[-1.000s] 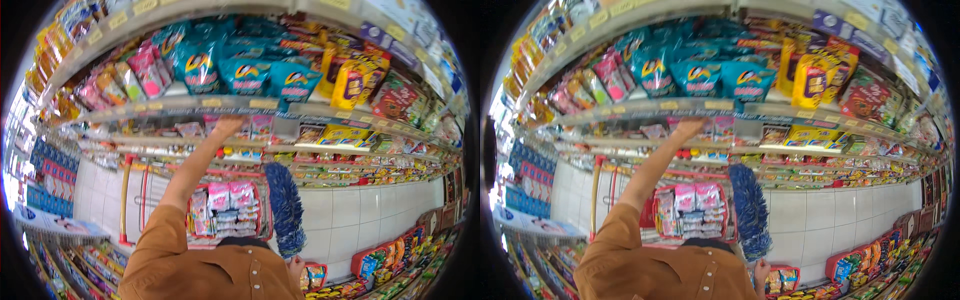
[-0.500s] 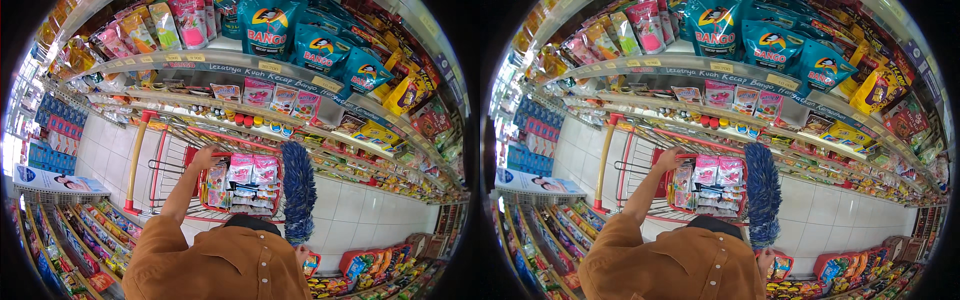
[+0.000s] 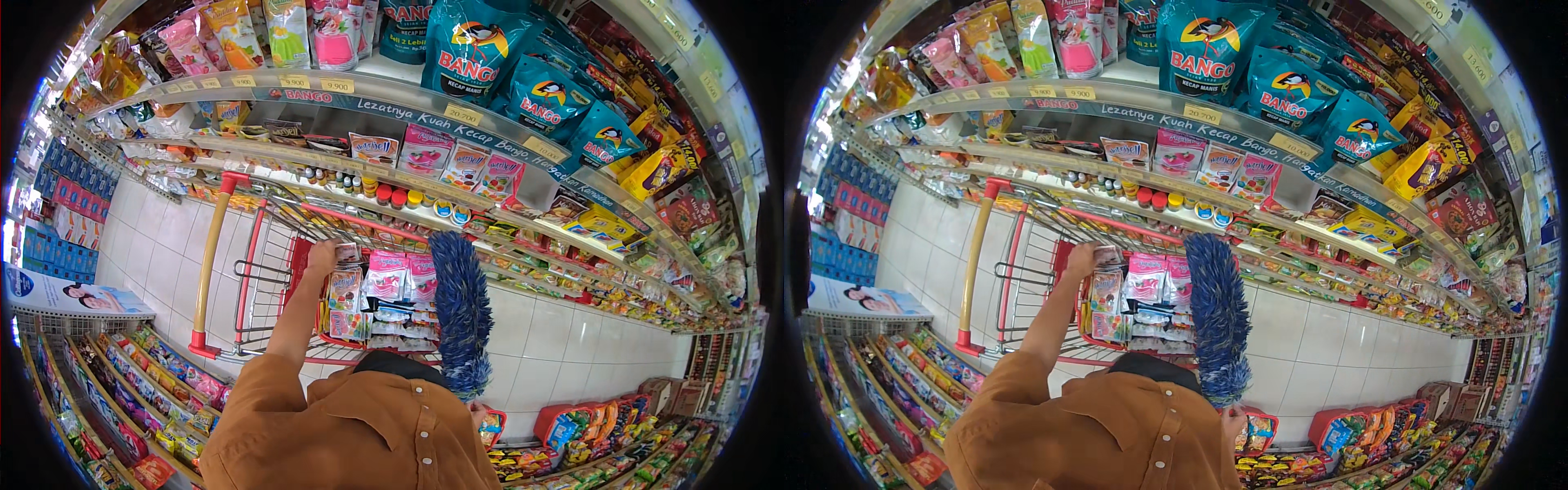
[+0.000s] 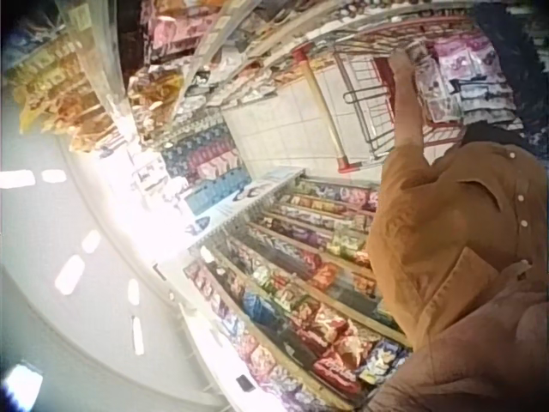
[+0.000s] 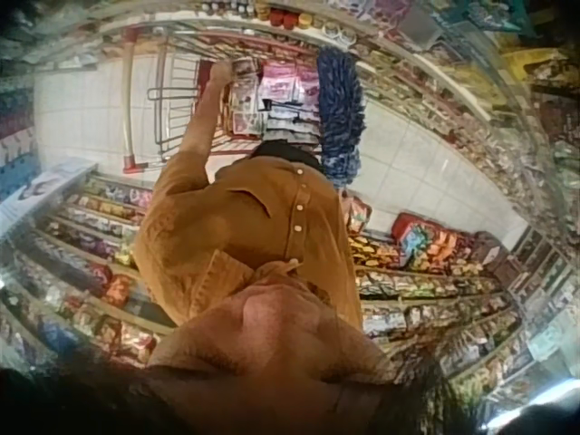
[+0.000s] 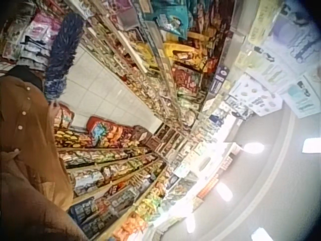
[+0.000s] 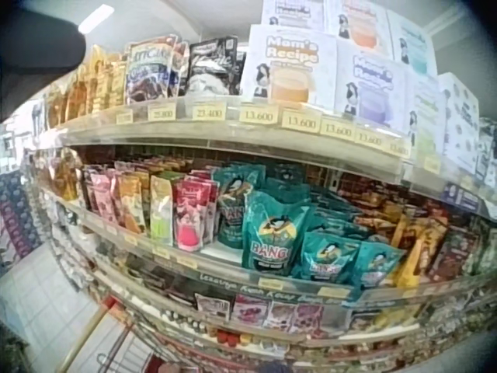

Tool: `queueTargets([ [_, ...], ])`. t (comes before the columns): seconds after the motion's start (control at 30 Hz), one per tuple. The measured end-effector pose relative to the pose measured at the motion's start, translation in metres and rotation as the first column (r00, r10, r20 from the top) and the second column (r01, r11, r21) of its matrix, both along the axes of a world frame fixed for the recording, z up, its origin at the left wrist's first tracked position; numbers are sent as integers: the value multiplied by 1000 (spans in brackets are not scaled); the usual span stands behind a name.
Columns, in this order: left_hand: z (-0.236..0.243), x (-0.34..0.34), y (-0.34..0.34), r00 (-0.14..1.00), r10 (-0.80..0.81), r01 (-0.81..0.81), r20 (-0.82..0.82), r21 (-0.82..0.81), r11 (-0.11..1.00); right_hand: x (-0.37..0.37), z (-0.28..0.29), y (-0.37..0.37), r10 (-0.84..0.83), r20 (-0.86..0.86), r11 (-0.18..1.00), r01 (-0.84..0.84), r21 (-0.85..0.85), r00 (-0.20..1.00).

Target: Stocking and organizing packaged food items on grocery store shelves using a duster to clean surfaces.

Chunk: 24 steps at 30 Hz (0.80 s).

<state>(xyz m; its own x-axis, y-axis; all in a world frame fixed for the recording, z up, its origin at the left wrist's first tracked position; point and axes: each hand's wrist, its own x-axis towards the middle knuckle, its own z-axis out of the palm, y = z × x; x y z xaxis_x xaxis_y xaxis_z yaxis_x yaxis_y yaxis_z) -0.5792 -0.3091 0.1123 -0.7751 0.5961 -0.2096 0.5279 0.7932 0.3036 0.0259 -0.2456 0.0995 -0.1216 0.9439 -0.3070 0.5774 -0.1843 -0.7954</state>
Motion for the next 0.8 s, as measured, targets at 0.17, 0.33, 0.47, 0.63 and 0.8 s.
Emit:
queueTargets([
  [0.17, 44, -3, -20, 971, -126, 2, 205, 517, 856, -3, -3, 0, 70, -153, 989, -89, -119, 986],
  [0.33, 92, 32, 6, 846, -157, -216, 509, 597, 772, 16, -42, 5, -4, 65, 1000, 5, -14, 998],
  [0.47, 44, 58, 28, 922, -109, -190, 372, 679, 709, 1, -17, 14, 23, 81, 1000, -22, -12, 996],
  [0.63, 7, 76, 37, 942, 19, -153, 336, 375, 915, -6, 3, 11, 8, 32, 1000, -7, -17, 999],
  [0.8, -22, 81, 8, 690, -23, -530, 723, 527, 665, 1, 6, 8, -4, -32, 1000, 4, 3, 999],
])
